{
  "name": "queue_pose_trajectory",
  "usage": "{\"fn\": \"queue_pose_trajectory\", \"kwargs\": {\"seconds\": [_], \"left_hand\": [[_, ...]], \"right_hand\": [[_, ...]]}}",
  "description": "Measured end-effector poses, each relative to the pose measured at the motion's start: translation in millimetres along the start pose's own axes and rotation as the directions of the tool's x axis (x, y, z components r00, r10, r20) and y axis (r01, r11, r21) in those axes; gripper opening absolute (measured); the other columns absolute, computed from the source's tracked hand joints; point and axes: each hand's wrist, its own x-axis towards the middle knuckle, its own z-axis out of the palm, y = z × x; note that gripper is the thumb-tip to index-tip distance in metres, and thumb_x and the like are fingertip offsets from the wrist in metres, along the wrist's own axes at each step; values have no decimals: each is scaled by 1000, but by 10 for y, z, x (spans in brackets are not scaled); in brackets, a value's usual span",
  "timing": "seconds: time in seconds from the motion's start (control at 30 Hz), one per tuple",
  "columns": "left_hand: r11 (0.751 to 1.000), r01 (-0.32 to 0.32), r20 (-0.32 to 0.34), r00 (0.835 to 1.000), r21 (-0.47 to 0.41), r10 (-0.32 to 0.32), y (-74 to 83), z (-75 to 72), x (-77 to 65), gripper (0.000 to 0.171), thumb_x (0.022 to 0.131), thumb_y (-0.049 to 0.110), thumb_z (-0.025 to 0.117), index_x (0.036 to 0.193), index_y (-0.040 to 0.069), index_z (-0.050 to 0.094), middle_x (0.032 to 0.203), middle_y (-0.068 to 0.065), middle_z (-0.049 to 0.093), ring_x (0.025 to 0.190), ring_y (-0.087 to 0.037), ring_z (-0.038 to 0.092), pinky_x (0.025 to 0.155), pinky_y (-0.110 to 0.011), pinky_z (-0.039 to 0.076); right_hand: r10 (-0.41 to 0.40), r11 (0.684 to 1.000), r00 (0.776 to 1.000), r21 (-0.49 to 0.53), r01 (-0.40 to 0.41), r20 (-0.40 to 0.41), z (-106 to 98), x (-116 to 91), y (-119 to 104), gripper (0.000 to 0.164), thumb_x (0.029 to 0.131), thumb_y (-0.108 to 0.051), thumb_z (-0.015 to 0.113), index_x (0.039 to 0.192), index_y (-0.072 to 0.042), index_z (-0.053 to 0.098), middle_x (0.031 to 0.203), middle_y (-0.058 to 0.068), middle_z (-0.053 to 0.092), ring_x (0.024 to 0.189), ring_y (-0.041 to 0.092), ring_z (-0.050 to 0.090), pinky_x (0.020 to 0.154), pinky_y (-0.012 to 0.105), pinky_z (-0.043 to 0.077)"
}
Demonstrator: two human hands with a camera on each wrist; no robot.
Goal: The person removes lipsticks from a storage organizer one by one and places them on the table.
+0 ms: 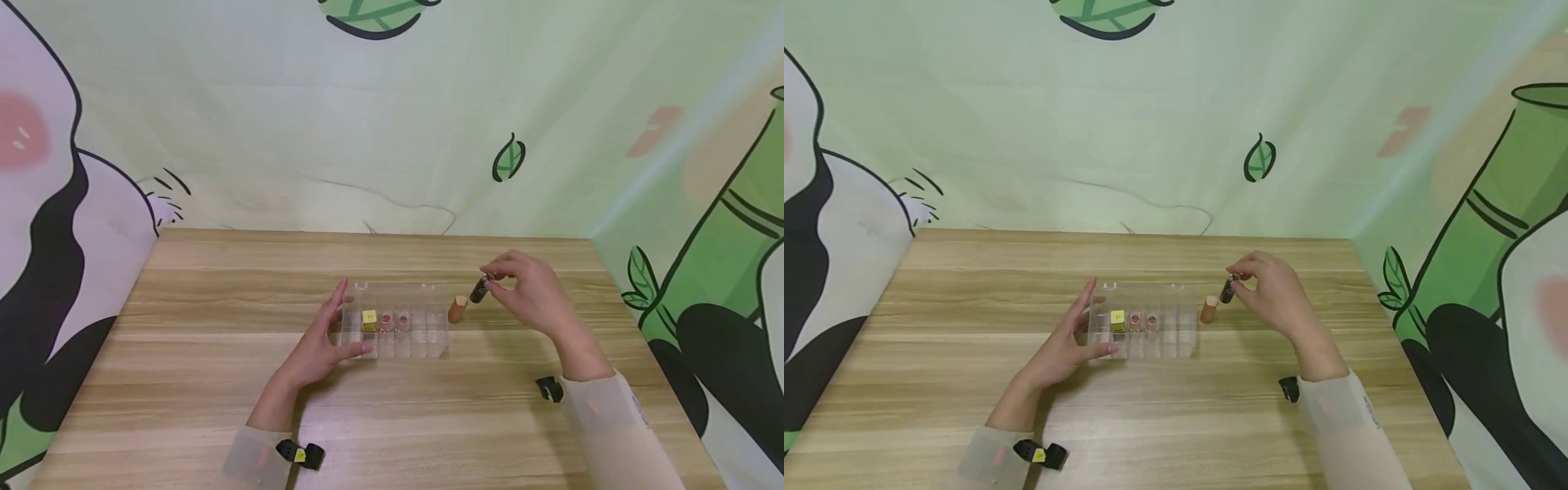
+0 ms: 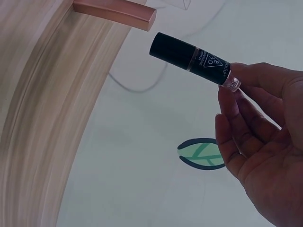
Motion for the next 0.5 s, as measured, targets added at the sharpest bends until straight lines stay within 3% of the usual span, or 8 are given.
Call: {"fn": "queue_pose_trajectory", "kwargs": {"seconds": [0.5], "left_hand": [[1000,6,-1,1000,1,-6,-2,5,-4,122,80,28,91,159,62,4,165,-6,35,151,-44,37,126,-65,21]], "right_hand": [[66,998,997,17,-67,48,106,-68,157,22,93,-6,75,115,-5,79,114,12,74,97,29,71,88,51,57]]}}
